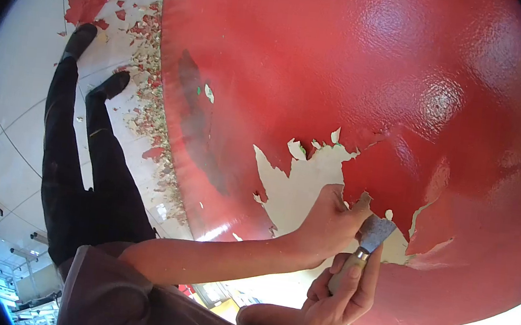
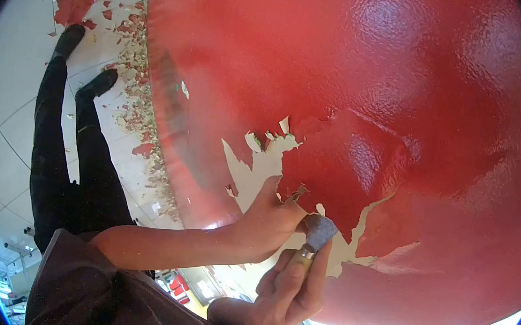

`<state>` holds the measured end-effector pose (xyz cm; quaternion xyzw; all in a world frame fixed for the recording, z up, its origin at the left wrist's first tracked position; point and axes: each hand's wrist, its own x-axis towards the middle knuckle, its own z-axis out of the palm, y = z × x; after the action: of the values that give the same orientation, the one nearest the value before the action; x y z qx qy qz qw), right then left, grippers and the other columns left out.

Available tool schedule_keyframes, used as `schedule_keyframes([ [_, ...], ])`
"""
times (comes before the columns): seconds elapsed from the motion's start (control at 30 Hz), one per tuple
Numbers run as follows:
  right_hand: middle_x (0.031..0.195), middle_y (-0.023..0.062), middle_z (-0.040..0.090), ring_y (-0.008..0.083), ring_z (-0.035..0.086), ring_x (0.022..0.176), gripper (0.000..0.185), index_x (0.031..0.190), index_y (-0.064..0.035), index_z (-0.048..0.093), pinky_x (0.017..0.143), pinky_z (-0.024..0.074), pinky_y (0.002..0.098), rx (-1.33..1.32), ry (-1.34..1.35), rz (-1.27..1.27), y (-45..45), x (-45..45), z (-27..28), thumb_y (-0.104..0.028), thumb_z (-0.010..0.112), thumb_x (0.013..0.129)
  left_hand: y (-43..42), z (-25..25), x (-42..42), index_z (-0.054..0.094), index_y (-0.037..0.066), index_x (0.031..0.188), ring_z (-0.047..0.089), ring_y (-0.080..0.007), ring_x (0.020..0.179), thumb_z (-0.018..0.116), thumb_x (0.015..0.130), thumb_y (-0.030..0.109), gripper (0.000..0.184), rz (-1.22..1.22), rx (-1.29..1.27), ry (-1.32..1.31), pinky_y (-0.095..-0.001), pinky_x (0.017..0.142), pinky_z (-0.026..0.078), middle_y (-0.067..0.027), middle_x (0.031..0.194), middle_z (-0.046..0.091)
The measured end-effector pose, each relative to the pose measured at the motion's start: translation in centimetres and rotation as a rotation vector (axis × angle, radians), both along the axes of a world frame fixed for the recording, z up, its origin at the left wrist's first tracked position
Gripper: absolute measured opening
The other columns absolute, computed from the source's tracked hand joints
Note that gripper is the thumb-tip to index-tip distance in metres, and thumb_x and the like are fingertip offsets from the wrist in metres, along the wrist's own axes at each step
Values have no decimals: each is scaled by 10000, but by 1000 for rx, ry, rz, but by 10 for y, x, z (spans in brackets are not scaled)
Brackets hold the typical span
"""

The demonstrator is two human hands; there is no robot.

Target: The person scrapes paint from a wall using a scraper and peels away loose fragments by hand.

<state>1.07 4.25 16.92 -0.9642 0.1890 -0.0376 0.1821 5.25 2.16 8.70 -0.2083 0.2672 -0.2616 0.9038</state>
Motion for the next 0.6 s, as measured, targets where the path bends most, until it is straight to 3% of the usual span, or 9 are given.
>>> schedule_keyframes([
  [0.07, 706, 55, 496, -15, 244, 412, 412, 1309, 51, 437, 334, 156, 121, -56, -14, -41, 0, 9, 5, -137, 450, 943, -7, 12, 10, 534, -29, 880, 554, -103, 607, 513, 915, 167, 201, -44, -12, 149, -268, 532, 456, -82, 713, 587],
  [0.2, 702, 60, 500, -14, 240, 409, 410, 1300, 54, 446, 334, 149, 119, -90, 0, -39, -8, 3, 9, -142, 452, 939, 1, 11, 8, 532, -30, 862, 568, -107, 620, 519, 910, 166, 202, 8, -72, 202, -268, 532, 454, -83, 705, 583],
  [0.3, 698, 62, 495, -14, 243, 407, 412, 1302, 51, 445, 334, 145, 121, -88, 71, 29, -10, 4, 11, -146, 449, 940, -5, 5, 0, 518, -32, 886, 570, -112, 629, 535, 904, 158, 191, 31, -45, 25, -273, 533, 456, -92, 731, 577],
  [0.37, 694, 62, 492, -14, 247, 408, 413, 1305, 48, 443, 335, 144, 121, -110, 97, 42, -10, 8, 14, -145, 445, 941, -13, 14, 4, 540, -30, 824, 552, -99, 595, 528, 915, 149, 202, -53, 101, 134, -273, 521, 453, -77, 704, 582],
  [0.47, 697, 62, 494, -13, 251, 408, 418, 1316, 41, 436, 336, 148, 119, -146, 37, -80, -6, 13, 13, -145, 439, 942, 10, 13, 12, 548, -16, 772, 540, -84, 592, 543, 922, 175, 243, -1, 5, 246, -275, 513, 451, -57, 667, 569],
  [0.6, 706, 69, 509, -13, 261, 409, 404, 1306, 41, 449, 333, 149, 123, -6, 75, -19, -12, -2, 3, -129, 432, 940, 3, -5, -3, 562, -36, 798, 572, -119, 593, 575, 914, 163, 230, 12, -39, 13, -271, 529, 487, -70, 676, 585],
])
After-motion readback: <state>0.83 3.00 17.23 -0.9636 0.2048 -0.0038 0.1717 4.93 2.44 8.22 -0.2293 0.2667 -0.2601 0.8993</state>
